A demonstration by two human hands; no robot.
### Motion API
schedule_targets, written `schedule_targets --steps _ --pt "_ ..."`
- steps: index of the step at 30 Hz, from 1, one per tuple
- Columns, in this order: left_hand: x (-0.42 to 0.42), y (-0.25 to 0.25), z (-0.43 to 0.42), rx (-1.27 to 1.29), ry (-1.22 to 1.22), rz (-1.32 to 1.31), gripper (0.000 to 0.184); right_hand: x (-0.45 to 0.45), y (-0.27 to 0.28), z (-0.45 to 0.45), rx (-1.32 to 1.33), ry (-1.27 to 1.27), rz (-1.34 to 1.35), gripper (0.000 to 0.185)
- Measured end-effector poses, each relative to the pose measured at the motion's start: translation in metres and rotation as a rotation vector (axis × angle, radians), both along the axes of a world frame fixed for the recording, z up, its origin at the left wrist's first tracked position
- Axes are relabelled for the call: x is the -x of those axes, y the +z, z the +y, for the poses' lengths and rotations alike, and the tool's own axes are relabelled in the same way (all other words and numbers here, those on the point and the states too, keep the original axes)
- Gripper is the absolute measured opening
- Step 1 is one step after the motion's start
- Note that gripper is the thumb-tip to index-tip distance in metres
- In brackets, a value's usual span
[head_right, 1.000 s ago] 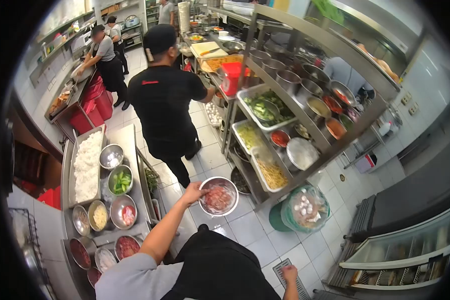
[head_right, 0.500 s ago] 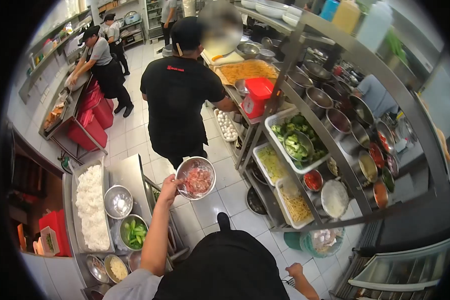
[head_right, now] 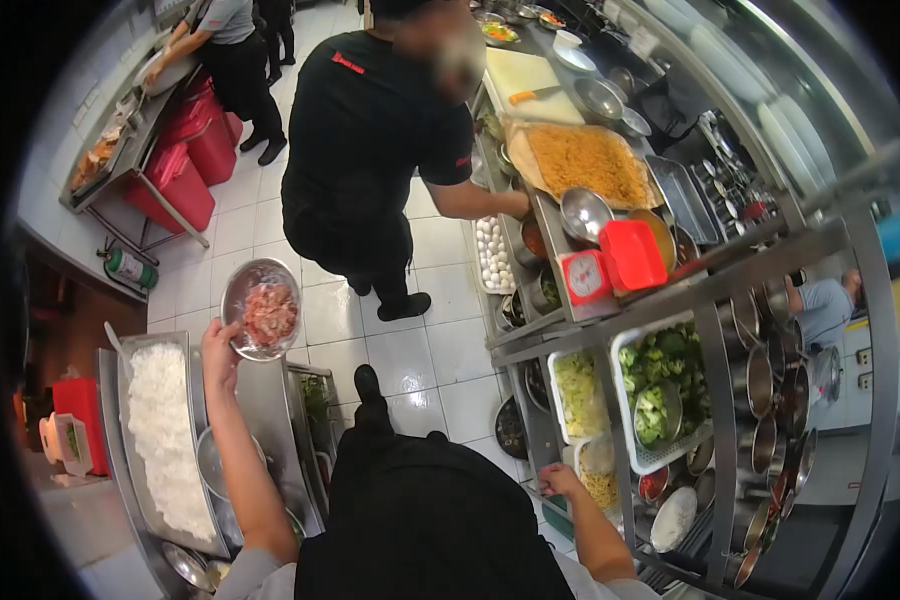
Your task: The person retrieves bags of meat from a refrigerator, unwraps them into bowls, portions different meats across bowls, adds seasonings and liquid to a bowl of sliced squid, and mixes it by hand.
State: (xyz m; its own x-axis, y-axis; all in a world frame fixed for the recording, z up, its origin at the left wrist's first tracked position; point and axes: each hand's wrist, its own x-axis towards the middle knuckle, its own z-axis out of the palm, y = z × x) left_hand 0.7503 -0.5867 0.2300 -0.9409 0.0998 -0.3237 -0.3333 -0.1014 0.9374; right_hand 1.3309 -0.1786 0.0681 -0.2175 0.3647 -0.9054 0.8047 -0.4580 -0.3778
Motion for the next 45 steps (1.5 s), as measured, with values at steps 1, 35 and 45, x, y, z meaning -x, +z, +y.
schedule_targets --steps 1,35,45 --pt "0.02 -0.008 -0.016 -0.022 0.023 0.001 0.012 0.014 0.004 0.001 0.0 0.002 -0.013 0.007" --pt "0.487 -0.104 0.072 -0.005 -0.081 -0.17 0.005 0.479 -0.027 0.091 -0.069 0.104 -0.098 0.015" --pt "0.624 -0.012 0.254 0.148 -0.856 0.143 0.006 0.61 -0.005 -0.012 -0.177 -0.221 -0.016 0.022"
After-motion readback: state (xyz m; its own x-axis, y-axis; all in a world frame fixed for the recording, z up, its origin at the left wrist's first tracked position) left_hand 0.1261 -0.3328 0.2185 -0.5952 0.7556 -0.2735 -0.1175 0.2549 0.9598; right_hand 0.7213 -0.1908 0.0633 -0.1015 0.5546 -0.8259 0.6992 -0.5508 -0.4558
